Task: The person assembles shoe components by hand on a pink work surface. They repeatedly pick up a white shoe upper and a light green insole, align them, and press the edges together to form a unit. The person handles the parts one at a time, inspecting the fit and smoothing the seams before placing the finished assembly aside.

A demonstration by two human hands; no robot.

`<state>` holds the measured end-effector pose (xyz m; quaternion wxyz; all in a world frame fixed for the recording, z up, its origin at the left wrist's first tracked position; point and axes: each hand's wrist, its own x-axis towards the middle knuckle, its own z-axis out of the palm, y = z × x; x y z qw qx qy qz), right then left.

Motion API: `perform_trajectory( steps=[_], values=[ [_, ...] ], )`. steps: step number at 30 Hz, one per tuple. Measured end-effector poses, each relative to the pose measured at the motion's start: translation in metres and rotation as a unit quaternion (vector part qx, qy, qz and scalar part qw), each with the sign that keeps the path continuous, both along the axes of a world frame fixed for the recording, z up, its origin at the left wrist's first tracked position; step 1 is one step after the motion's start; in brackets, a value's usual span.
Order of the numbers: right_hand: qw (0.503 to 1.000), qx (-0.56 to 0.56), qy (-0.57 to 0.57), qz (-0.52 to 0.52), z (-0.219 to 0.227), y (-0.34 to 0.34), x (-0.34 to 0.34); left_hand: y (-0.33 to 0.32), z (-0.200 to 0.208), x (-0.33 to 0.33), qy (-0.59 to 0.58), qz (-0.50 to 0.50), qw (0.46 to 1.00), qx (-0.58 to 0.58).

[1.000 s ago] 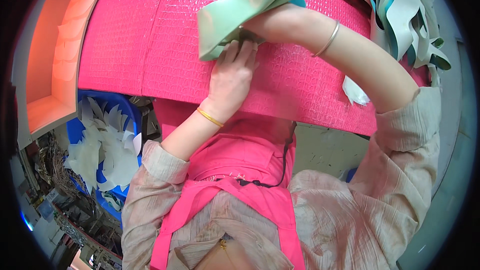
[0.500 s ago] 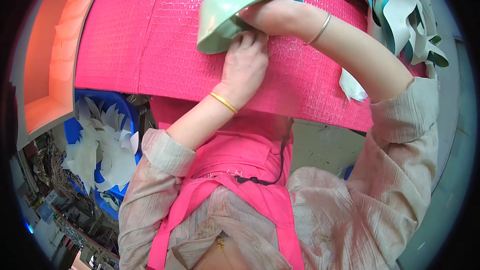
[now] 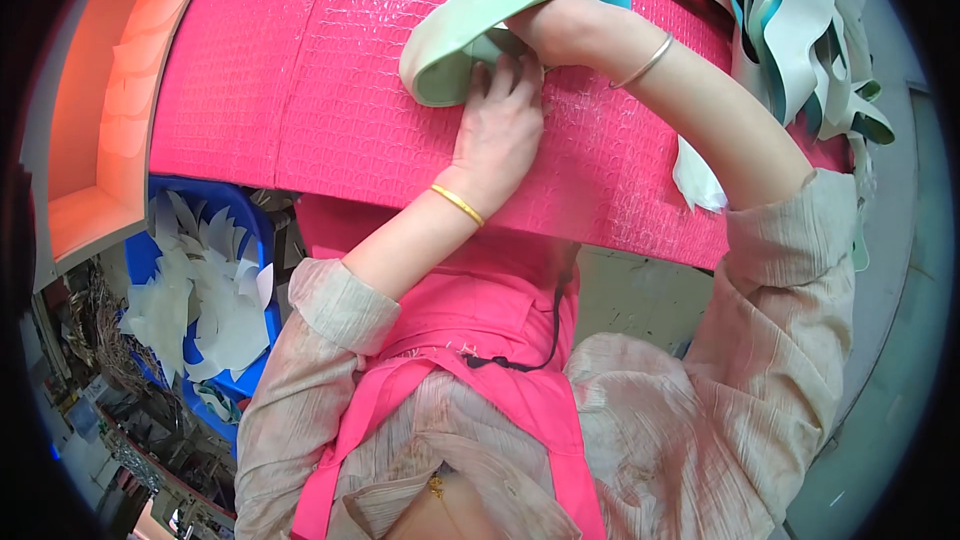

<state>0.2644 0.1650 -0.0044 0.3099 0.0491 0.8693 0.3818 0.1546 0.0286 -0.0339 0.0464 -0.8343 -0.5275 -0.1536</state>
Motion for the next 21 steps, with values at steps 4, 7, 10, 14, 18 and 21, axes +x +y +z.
perform_trajectory(
  steps=[4, 7, 10, 14, 18, 21],
  values=[
    [0.993, 0.039, 0.089, 0.062, -0.011, -0.001, 0.026, 0.001, -0.003, 0.006, -0.075, 0.023, 0.997, 0.014],
    [0.982, -0.016, 0.173, -0.076, 0.003, -0.019, 0.008, -0.002, 0.003, 0.021, -0.053, 0.074, 0.996, -0.021],
    [0.933, -0.146, 0.299, -0.136, 0.018, -0.029, 0.000, 0.000, -0.008, 0.030, -0.065, 0.096, 0.993, -0.007],
    [0.675, -0.439, 0.532, -0.261, 0.001, -0.087, 0.021, -0.013, 0.003, -0.023, -0.127, -0.069, 0.982, -0.122],
    [0.753, -0.332, 0.525, -0.217, -0.014, -0.113, 0.005, -0.024, 0.038, -0.091, 0.180, -0.068, 0.978, 0.080],
    [0.744, -0.342, 0.530, -0.220, -0.015, -0.113, -0.011, -0.019, 0.059, -0.078, 0.352, -0.125, 0.928, -0.010]
  ],
)
